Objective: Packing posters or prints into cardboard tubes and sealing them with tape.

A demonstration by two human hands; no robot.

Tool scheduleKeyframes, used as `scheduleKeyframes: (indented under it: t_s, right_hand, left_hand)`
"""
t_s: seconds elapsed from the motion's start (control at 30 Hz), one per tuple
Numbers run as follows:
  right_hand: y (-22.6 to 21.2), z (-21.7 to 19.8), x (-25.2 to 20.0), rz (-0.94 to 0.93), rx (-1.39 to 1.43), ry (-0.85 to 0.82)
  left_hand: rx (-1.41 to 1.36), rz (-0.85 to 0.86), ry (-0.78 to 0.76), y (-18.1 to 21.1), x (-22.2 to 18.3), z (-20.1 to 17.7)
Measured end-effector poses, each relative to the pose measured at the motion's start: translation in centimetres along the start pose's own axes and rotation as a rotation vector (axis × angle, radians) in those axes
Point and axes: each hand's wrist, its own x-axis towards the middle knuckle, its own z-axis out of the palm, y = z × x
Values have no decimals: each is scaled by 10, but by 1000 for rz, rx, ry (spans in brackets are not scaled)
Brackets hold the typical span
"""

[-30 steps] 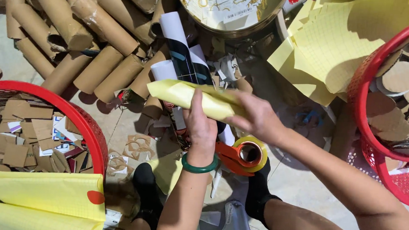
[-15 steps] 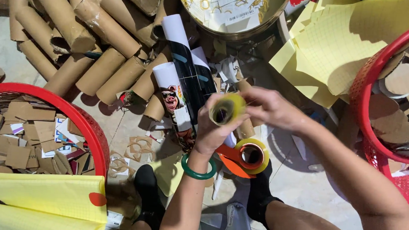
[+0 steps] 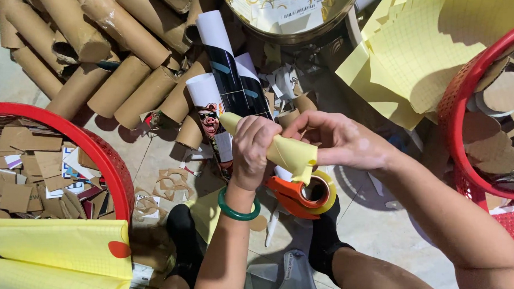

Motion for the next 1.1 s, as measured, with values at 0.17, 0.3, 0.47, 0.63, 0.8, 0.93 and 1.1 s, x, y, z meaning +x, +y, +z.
scheduleKeyframes:
  t_s: [0.17, 0.3, 0.47, 0.63, 0.8, 0.93, 1.1]
  right_hand:
    - [19, 4, 13, 2, -95, 91]
    - [21, -5, 24, -210, -799, 348]
    - [10, -34, 27, -154, -894, 371]
    - [-11, -29, 26, -172, -593, 320]
    - [-9, -15, 25, -557, -1111, 488]
    - [56, -56, 37, -346, -1358, 435]
    - [118, -65, 42, -117, -1359, 379]
  left_hand:
    - [80, 40, -28, -2, -1, 4]
    - [169, -88, -144, -8, -12, 17]
    - [20, -239, -285, -10, -3, 0]
    - [-123, -613, -402, -6, 8, -22]
    - [-157, -762, -193, -30, -9, -25]
    - [-157, -699, -107, -44, -20, -27]
    - [-186, -857, -233, -50, -26, -12]
